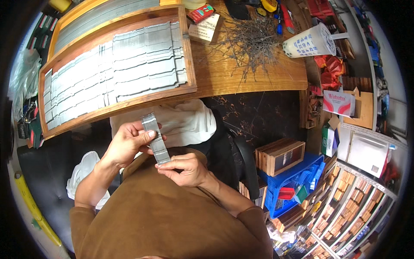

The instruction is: The person repeatedly picks up small metal strips from a wooden tray, bends them with their fingers, and places them back into the tray. The person handles the metal strips one at a time, performing a repetitive bending motion throughout the clip.

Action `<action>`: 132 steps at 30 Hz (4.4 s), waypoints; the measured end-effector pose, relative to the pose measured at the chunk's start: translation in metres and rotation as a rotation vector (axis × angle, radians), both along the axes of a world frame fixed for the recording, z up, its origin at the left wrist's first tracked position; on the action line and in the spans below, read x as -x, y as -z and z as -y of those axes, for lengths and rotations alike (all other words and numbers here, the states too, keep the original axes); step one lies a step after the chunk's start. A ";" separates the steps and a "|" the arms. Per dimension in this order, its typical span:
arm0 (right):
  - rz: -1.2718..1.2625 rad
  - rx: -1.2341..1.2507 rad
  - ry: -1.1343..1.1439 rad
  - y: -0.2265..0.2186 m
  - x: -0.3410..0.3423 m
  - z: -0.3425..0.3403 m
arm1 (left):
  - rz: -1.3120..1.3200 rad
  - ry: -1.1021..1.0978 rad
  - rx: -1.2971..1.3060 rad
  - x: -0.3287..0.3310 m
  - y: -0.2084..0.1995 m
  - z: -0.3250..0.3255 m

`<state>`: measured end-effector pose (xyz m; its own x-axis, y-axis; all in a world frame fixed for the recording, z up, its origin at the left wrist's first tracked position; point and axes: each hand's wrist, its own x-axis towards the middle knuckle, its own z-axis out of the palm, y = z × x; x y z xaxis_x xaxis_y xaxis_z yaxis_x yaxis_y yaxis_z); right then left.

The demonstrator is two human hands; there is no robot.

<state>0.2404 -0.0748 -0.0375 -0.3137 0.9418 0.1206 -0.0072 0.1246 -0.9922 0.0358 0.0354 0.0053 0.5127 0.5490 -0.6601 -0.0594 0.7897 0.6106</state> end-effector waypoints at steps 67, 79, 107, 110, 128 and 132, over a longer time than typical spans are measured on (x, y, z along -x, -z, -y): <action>-1.283 0.429 -0.187 -0.019 -0.001 -0.082 | 0.211 -0.163 -0.093 0.007 0.010 0.044; -1.296 0.465 -0.175 -0.017 0.001 -0.081 | 0.229 -0.150 -0.056 0.006 0.005 0.041; 1.042 0.304 0.150 0.074 -0.089 -0.057 | 0.164 -0.082 0.182 0.002 0.083 0.013; 0.440 0.651 0.342 0.052 -0.081 -0.070 | 0.113 -0.040 0.214 -0.008 0.101 0.008; 0.267 0.430 0.048 0.085 -0.024 -0.107 | 0.026 0.143 0.100 -0.034 0.114 0.013; 0.242 0.449 0.048 0.089 -0.018 -0.103 | 0.063 0.191 0.194 -0.022 0.115 0.012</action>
<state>0.2585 0.0286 -0.1263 -0.2376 0.8983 -0.3695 0.2244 -0.3194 -0.9207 0.0576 0.0232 -0.1097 0.6382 0.3053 -0.7068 0.0685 0.8919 0.4471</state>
